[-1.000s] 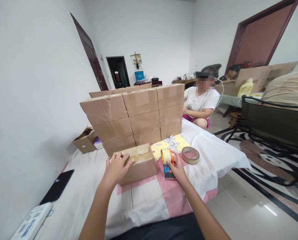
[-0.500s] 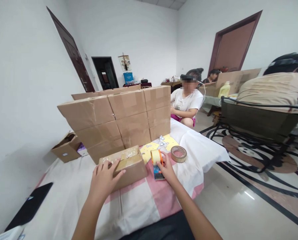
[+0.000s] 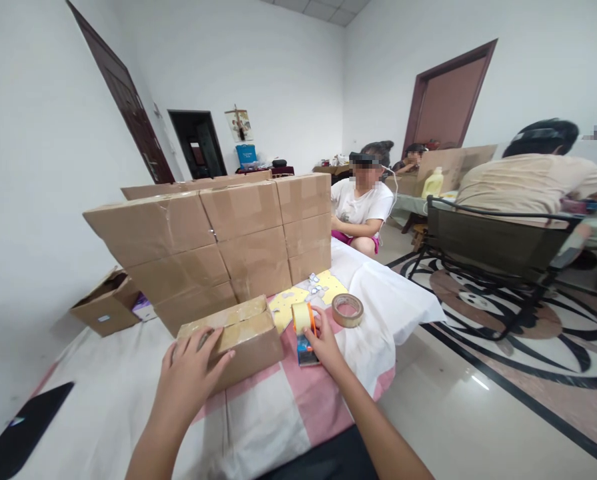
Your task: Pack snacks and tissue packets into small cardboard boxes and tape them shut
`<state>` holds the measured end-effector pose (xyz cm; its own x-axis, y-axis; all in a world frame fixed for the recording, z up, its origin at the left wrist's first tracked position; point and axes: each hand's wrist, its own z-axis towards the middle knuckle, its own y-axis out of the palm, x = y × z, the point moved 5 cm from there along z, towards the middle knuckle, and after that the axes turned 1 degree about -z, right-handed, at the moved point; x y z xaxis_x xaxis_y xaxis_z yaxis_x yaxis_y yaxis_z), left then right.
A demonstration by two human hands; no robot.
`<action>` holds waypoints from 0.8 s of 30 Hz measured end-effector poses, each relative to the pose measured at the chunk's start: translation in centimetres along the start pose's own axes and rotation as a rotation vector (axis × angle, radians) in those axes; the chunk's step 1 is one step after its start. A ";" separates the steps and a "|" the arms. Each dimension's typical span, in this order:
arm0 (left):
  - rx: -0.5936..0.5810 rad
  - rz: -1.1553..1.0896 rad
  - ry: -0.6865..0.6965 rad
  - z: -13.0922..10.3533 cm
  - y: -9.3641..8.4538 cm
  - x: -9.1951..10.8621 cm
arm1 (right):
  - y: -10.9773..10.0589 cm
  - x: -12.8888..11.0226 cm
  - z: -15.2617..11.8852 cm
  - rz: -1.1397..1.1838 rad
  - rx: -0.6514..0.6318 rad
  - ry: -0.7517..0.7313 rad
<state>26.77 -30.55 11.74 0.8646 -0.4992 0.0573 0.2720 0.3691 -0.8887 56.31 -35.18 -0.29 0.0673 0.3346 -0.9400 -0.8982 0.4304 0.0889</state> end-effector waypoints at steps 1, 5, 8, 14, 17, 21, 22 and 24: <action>-0.001 0.002 -0.004 0.0 -0.1 0.1 | 0.0 0.1 0.0 0.002 -0.001 -0.004; 0.002 0.022 -0.012 -0.4 -0.7 0.5 | 0.2 0.2 0.0 0.022 -0.008 -0.012; 0.007 0.022 -0.042 -0.6 -0.8 0.2 | 0.3 -0.1 -0.1 0.040 -0.007 -0.009; -0.106 -0.009 -0.100 -0.8 1.1 -1.4 | 0.3 -0.6 -0.4 0.048 -0.002 -0.010; -0.172 -0.031 -0.112 -0.9 2.5 -1.7 | 0.2 -0.5 -0.4 0.045 0.014 -0.016; -0.134 -0.063 -0.116 -1.1 2.2 -0.9 | 0.2 -0.2 -0.3 0.032 0.015 -0.021; -0.072 -0.073 -0.117 -1.3 1.6 -0.4 | 0.2 -0.1 -0.2 0.033 0.013 -0.016; 0.100 -0.093 -0.129 -2.2 0.1 0.6 | 0.1 -0.1 -0.2 0.044 0.029 0.017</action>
<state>26.35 -32.53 10.68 0.8791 -0.4323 0.2007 0.3883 0.4055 -0.8275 56.13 -35.33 -0.24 0.0203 0.3397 -0.9403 -0.8871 0.4399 0.1398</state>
